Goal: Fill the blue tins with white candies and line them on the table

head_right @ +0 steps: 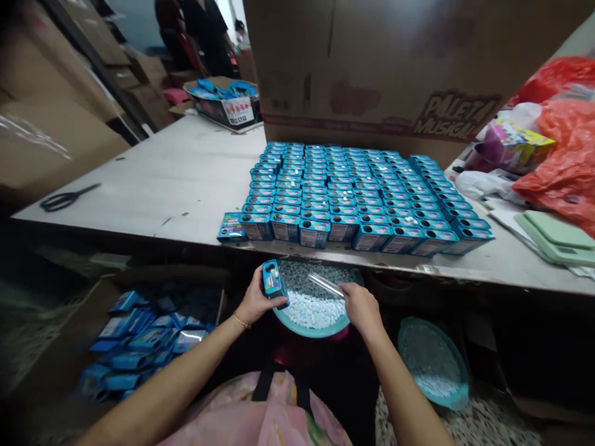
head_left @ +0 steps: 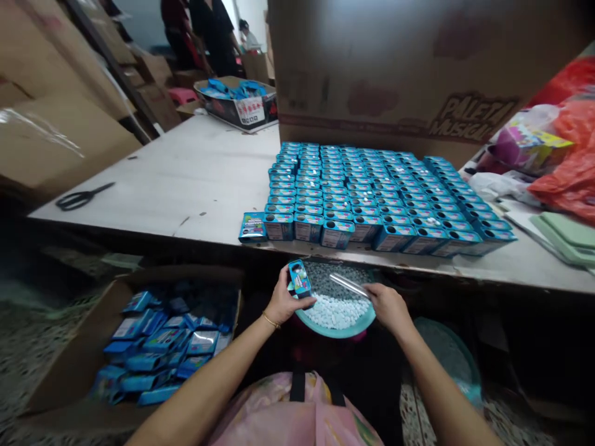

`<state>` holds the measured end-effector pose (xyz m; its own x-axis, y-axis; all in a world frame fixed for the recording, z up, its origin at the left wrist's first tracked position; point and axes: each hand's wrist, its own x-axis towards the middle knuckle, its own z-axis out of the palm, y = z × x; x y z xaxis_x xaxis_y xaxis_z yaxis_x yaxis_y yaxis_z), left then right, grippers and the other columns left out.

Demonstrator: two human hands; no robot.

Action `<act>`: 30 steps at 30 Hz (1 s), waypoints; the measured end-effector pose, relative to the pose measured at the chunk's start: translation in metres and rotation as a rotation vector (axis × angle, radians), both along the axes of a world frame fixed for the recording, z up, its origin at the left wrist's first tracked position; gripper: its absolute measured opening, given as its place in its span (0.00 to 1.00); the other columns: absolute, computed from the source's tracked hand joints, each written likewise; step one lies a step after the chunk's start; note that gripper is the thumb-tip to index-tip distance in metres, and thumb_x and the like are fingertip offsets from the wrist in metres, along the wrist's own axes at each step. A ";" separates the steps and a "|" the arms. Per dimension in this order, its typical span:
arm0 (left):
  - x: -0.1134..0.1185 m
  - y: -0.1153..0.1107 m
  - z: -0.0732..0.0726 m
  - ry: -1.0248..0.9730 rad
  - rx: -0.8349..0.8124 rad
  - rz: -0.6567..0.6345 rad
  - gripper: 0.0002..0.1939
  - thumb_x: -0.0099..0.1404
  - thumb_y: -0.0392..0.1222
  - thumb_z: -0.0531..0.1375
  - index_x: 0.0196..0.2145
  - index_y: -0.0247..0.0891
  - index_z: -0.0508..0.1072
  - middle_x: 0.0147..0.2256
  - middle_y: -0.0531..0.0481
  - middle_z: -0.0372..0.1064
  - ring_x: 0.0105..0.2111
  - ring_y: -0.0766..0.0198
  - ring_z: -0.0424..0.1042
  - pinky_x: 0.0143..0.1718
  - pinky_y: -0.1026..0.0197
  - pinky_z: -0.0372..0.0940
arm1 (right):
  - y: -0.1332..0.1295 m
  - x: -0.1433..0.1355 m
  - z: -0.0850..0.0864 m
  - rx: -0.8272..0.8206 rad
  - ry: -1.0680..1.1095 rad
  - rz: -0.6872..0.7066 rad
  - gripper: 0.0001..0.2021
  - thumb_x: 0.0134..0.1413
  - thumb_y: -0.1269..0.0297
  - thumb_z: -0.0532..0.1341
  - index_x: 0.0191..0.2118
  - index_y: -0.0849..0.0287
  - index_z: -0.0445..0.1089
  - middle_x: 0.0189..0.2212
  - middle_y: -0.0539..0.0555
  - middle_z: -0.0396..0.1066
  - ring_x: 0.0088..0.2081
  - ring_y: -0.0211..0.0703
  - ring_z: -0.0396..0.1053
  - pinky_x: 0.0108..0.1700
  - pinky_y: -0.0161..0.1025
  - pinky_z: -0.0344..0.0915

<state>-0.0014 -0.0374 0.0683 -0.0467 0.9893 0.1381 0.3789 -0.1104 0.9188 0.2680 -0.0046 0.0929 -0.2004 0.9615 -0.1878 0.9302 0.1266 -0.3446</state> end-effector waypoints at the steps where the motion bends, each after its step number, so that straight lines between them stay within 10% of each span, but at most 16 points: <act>1: -0.003 -0.002 0.009 -0.040 0.014 0.022 0.45 0.40 0.47 0.67 0.52 0.39 0.49 0.46 0.43 0.61 0.44 0.54 0.65 0.45 0.52 0.63 | -0.001 0.004 -0.004 -0.021 0.018 -0.010 0.17 0.53 0.64 0.47 0.43 0.45 0.69 0.41 0.49 0.71 0.43 0.43 0.67 0.40 0.35 0.60; 10: -0.127 0.048 0.064 0.015 0.255 0.568 0.43 0.39 0.46 0.67 0.51 0.38 0.51 0.44 0.44 0.63 0.41 0.58 0.67 0.41 0.56 0.65 | -0.010 0.038 -0.055 -0.071 0.105 -0.027 0.17 0.51 0.61 0.49 0.41 0.48 0.71 0.40 0.50 0.72 0.43 0.45 0.68 0.43 0.35 0.62; 16: -0.203 0.147 0.059 0.170 0.155 0.864 0.46 0.35 0.51 0.68 0.49 0.36 0.51 0.44 0.40 0.61 0.44 0.54 0.66 0.45 0.52 0.61 | -0.013 0.042 -0.090 -0.081 0.194 -0.033 0.16 0.49 0.57 0.51 0.41 0.49 0.71 0.40 0.49 0.72 0.42 0.45 0.69 0.43 0.34 0.63; 22: -0.206 0.220 0.042 0.171 0.092 0.875 0.53 0.33 0.51 0.69 0.52 0.29 0.48 0.51 0.30 0.52 0.52 0.47 0.56 0.51 0.52 0.55 | -0.021 0.031 -0.095 -0.106 0.234 -0.065 0.16 0.48 0.56 0.51 0.39 0.50 0.72 0.39 0.50 0.73 0.42 0.45 0.69 0.43 0.33 0.63; 27: -0.210 0.206 0.022 -0.048 0.138 0.782 0.43 0.51 0.53 0.59 0.57 0.31 0.43 0.53 0.32 0.51 0.54 0.54 0.56 0.50 0.56 0.56 | -0.020 0.026 -0.100 -0.154 0.231 -0.065 0.18 0.49 0.56 0.50 0.41 0.52 0.71 0.41 0.51 0.72 0.43 0.45 0.68 0.43 0.34 0.63; 30: -0.218 0.169 0.016 0.023 0.246 0.744 0.25 0.59 0.50 0.50 0.50 0.33 0.59 0.47 0.38 0.61 0.47 0.59 0.64 0.47 0.57 0.60 | -0.018 0.024 -0.099 -0.184 0.208 -0.062 0.18 0.50 0.56 0.50 0.42 0.53 0.70 0.42 0.51 0.71 0.44 0.45 0.67 0.45 0.35 0.61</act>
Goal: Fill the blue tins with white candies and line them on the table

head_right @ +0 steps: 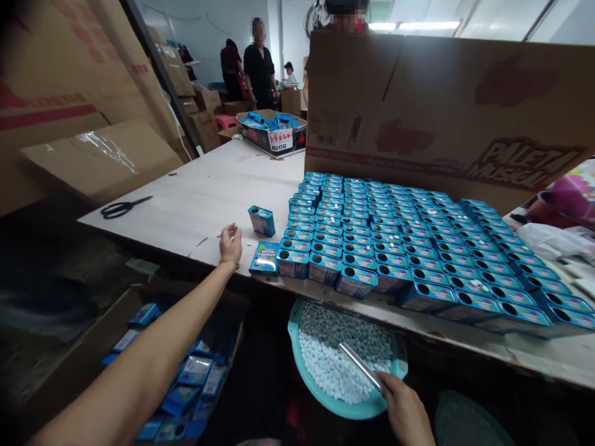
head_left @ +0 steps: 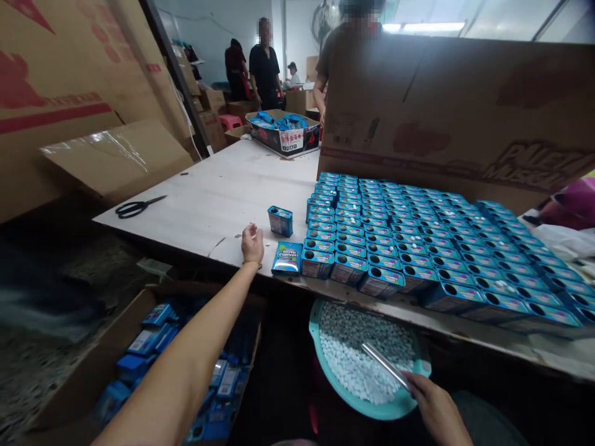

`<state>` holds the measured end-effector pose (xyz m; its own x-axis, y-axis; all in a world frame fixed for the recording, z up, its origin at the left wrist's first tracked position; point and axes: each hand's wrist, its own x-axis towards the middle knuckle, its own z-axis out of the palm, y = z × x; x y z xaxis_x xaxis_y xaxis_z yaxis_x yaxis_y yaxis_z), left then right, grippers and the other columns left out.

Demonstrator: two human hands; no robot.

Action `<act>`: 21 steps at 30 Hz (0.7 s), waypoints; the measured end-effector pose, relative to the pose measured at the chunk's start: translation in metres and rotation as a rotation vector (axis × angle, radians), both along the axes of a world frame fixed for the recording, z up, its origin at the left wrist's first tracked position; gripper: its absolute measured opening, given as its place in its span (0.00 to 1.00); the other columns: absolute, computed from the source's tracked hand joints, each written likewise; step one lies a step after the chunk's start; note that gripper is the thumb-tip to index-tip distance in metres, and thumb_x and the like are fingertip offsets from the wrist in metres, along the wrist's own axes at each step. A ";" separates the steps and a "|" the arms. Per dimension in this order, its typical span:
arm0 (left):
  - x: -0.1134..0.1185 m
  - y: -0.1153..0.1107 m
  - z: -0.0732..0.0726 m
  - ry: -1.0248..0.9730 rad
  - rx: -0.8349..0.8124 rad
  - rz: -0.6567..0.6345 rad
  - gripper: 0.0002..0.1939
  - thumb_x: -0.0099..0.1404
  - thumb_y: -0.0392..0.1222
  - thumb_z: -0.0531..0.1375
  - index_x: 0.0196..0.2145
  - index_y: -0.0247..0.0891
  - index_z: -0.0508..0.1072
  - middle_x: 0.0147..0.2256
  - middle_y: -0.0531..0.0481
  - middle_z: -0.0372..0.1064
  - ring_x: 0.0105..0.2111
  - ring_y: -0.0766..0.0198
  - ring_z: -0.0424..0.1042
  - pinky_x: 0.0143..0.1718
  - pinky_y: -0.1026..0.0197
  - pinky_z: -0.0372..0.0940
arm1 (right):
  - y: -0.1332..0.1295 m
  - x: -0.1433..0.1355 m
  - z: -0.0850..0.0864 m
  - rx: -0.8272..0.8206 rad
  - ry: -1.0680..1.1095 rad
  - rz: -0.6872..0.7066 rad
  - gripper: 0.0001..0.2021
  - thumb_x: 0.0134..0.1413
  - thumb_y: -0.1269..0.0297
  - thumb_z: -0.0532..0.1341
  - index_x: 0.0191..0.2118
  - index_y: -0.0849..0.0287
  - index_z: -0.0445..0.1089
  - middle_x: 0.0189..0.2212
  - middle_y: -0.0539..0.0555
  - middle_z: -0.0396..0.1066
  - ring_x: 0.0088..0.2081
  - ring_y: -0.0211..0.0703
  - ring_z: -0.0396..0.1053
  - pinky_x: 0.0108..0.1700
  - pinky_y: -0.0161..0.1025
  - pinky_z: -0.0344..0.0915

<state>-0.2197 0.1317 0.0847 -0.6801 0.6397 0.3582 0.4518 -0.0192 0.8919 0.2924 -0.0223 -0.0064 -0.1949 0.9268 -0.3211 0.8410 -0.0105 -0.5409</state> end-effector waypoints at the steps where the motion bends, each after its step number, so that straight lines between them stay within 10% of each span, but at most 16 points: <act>1: 0.001 -0.012 0.000 0.072 -0.015 -0.076 0.22 0.59 0.50 0.50 0.46 0.34 0.64 0.45 0.40 0.63 0.45 0.59 0.65 0.45 0.57 0.61 | 0.000 -0.001 0.002 -0.007 -0.007 0.002 0.18 0.50 0.56 0.49 0.42 0.53 0.70 0.42 0.51 0.71 0.45 0.45 0.67 0.46 0.35 0.60; 6: 0.016 -0.037 0.012 0.460 -0.124 -0.600 0.24 0.52 0.46 0.58 0.48 0.42 0.65 0.53 0.46 0.57 0.51 0.57 0.59 0.49 0.55 0.58 | 0.000 -0.011 0.017 -0.007 0.006 0.036 0.18 0.51 0.56 0.48 0.43 0.52 0.69 0.43 0.51 0.70 0.46 0.44 0.66 0.46 0.35 0.60; 15: -0.032 -0.025 0.007 0.656 -0.334 -0.377 0.07 0.52 0.35 0.55 0.24 0.38 0.73 0.30 0.45 0.69 0.35 0.58 0.68 0.41 0.56 0.62 | -0.020 -0.006 0.027 0.052 0.076 -0.042 0.17 0.51 0.56 0.50 0.42 0.52 0.71 0.41 0.50 0.72 0.44 0.43 0.67 0.45 0.35 0.61; 19: 0.010 -0.077 0.014 0.577 -0.153 -0.215 0.10 0.57 0.37 0.52 0.33 0.35 0.72 0.35 0.44 0.66 0.36 0.61 0.67 0.41 0.57 0.62 | -0.027 -0.003 0.028 0.052 0.096 -0.056 0.18 0.51 0.56 0.49 0.43 0.52 0.70 0.41 0.51 0.71 0.44 0.44 0.67 0.45 0.36 0.61; 21: 0.057 -0.112 0.014 0.493 -0.035 -0.345 0.09 0.58 0.37 0.53 0.35 0.37 0.72 0.36 0.46 0.66 0.37 0.63 0.67 0.42 0.59 0.62 | -0.028 -0.004 0.027 0.048 0.101 -0.055 0.18 0.51 0.57 0.49 0.43 0.53 0.70 0.41 0.51 0.71 0.44 0.45 0.67 0.45 0.36 0.61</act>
<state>-0.1625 0.0197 0.0986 -0.1903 0.8112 0.5530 0.7849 -0.2126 0.5820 0.2884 -0.0499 0.0203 -0.1722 0.9509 -0.2572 0.7809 -0.0274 -0.6241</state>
